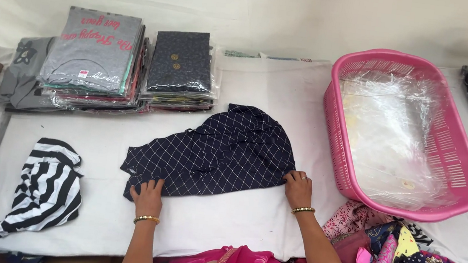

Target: The person folds a dark blue patterned top on a white surface, then places it into a clear plastic bag. They repeat this process with a second dark blue top featuring a white grid pattern, folding it and placing it into another plastic bag.

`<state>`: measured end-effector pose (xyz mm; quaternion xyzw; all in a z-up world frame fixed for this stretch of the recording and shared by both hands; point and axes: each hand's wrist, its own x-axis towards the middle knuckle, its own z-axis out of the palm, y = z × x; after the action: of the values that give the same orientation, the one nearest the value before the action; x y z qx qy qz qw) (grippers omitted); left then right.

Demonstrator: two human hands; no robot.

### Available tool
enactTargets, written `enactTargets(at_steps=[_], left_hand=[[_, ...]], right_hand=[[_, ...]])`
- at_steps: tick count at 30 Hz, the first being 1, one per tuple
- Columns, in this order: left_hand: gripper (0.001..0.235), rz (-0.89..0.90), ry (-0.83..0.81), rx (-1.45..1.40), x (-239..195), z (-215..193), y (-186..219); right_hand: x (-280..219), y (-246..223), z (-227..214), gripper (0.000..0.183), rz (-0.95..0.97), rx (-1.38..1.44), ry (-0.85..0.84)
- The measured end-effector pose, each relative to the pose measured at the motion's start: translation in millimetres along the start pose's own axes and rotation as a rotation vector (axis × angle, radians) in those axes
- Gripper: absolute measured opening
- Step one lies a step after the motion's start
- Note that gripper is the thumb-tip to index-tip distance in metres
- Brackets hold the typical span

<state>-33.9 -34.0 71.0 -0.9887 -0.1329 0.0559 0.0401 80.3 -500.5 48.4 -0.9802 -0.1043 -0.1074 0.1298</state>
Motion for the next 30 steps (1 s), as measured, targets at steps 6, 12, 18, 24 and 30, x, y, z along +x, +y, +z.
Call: enactTargets(at_steps=[6, 12, 18, 24, 30], left_hand=[[0.056, 0.048, -0.031, -0.097, 1, -16, -19], [0.057, 0.19, 0.026, -0.117, -53, -20, -42], [0.056, 0.141, -0.125, -0.11, -99, -18, -63], [0.064, 0.014, -0.317, -0.106, -93, -37, -62], [0.043, -0.035, -0.059, -0.301, -34, -10, -64]], right_hand=[[-8, 15, -24, 0.016, -0.102, 0.038, 0.002], [-69, 15, -58, 0.018, -0.209, 0.074, -0.1], [-111, -2, -60, 0.017, -0.257, 0.163, -0.176], [-70, -26, -77, 0.034, -0.226, 0.258, -0.497], [38, -39, -57, 0.027, -0.179, 0.326, -0.39]])
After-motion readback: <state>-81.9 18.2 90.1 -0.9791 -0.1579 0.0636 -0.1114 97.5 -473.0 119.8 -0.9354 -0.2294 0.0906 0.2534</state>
